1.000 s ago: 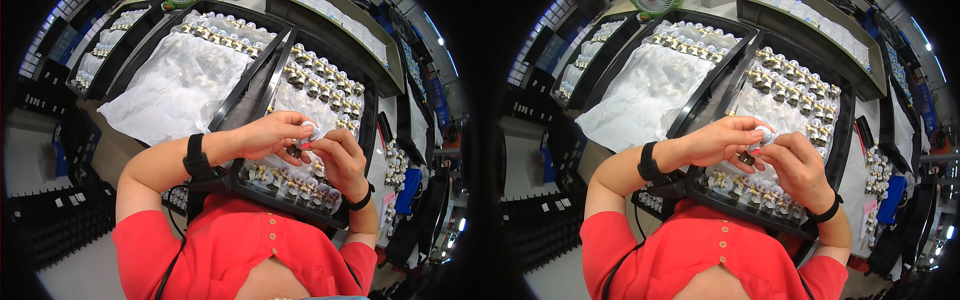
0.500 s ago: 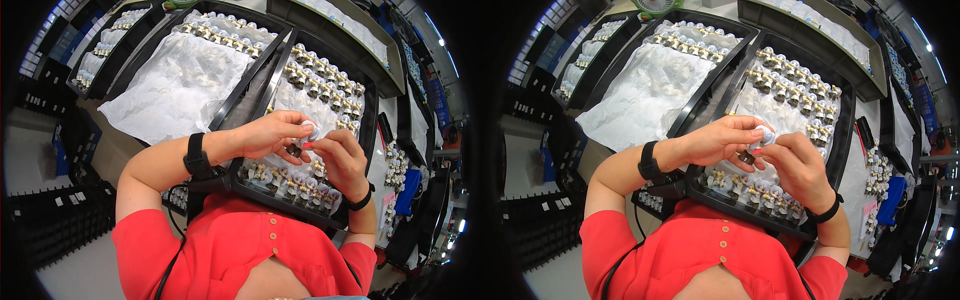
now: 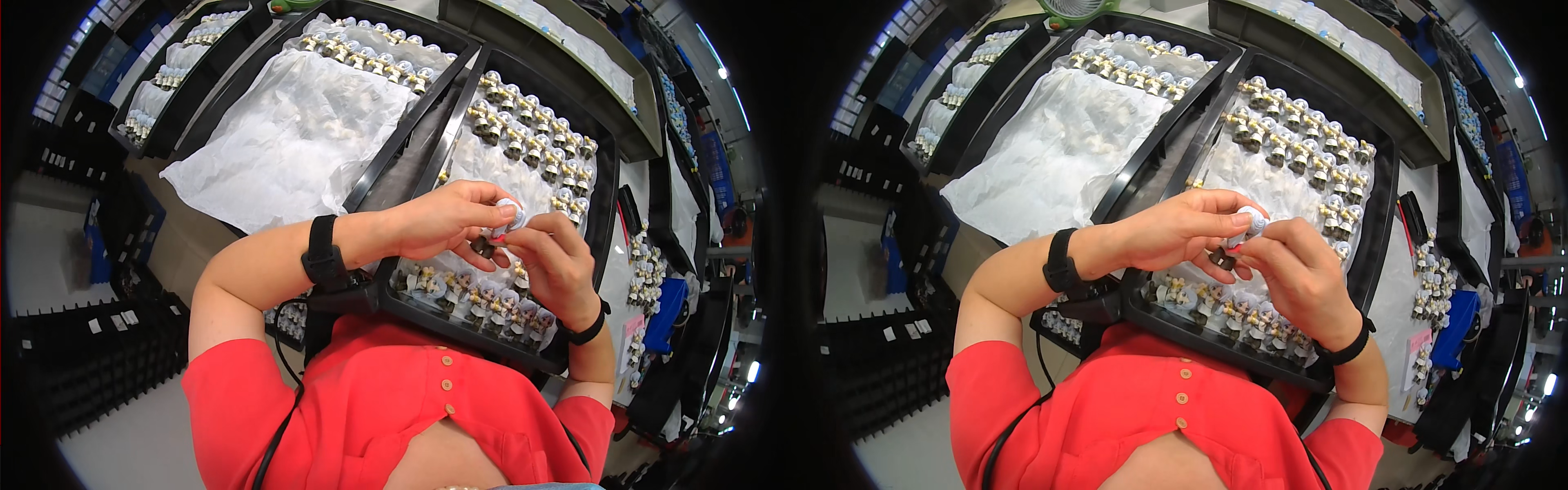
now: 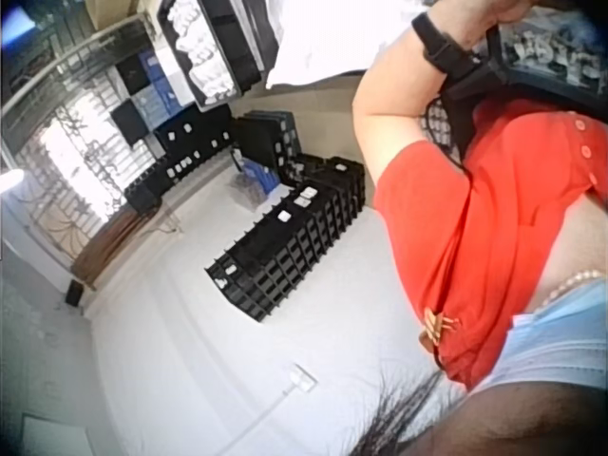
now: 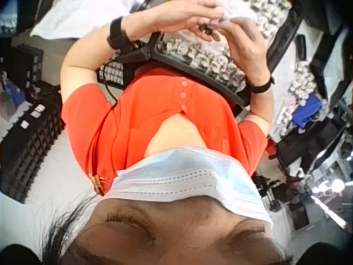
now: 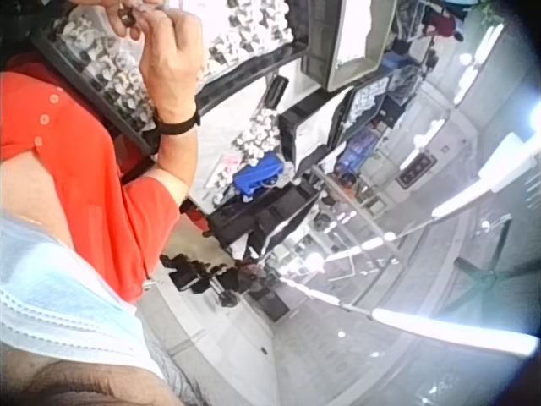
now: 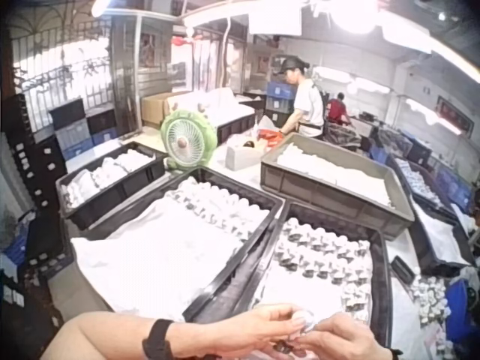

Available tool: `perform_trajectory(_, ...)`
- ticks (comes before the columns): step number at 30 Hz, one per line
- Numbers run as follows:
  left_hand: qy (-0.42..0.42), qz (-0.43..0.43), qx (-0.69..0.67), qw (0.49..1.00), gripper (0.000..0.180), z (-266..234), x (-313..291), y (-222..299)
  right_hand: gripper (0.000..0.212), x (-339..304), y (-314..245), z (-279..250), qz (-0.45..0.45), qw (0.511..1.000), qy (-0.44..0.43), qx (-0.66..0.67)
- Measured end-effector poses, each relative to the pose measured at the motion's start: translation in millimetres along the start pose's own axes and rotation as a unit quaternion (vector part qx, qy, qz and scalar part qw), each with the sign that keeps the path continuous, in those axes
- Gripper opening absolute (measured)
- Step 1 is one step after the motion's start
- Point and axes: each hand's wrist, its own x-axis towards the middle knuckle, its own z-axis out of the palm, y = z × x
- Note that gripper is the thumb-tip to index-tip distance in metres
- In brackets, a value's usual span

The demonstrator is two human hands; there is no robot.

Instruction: The person assembles small figurines by hand, picking up individual units from a tray, attaching a head piece to a body, and placing the completed unit into a separate tray. The process is repetitive and involves handling multiple identical items one by one.

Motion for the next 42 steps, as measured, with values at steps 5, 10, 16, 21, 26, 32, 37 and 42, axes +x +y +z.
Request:
perform_trajectory(5, 0.003, -0.001, -0.001, 1.000, 0.035, 1.0, -0.9, 1.1, 0.023, 1.8, -1.4, -3.7, -0.006, 1.000, 0.007, -0.008)
perform_trajectory(10, 0.011, 0.003, 0.013, 1.000, 0.036, 2.8, -3.1, 4.2, 0.023, 0.3, -1.6, -11.0, 0.002, 0.999, 0.035, -0.014)
perform_trajectory(16, 0.013, 0.001, 0.011, 1.000, 0.037, 2.1, -2.1, 4.2, 0.023, -1.4, -0.7, -10.0, 0.002, 0.999, 0.033, 0.000)
perform_trajectory(21, 0.004, -0.001, 0.008, 1.000, 0.036, 2.3, -1.0, 2.7, 0.024, 0.1, -1.0, -4.8, -0.007, 1.000, 0.015, 0.001)
perform_trajectory(26, 0.008, 0.000, 0.010, 1.000, 0.035, 2.7, -2.9, 3.8, 0.023, -1.2, -0.5, -4.7, -0.008, 1.000, 0.017, -0.014)
perform_trajectory(32, 0.003, -0.002, 0.004, 1.000, 0.035, 1.6, -0.5, 1.3, 0.024, 1.6, -2.6, -6.0, -0.003, 1.000, 0.013, -0.015)
perform_trajectory(37, 0.008, -0.012, 0.013, 1.000, 0.034, 0.3, 0.6, 0.2, 0.024, -0.3, 0.6, -2.9, 0.000, 1.000, -0.008, 0.000)
perform_trajectory(42, 0.003, -0.002, 0.007, 1.000, 0.033, 0.5, 0.2, 0.7, 0.023, 1.7, -3.1, -5.5, -0.010, 1.000, 0.020, -0.001)
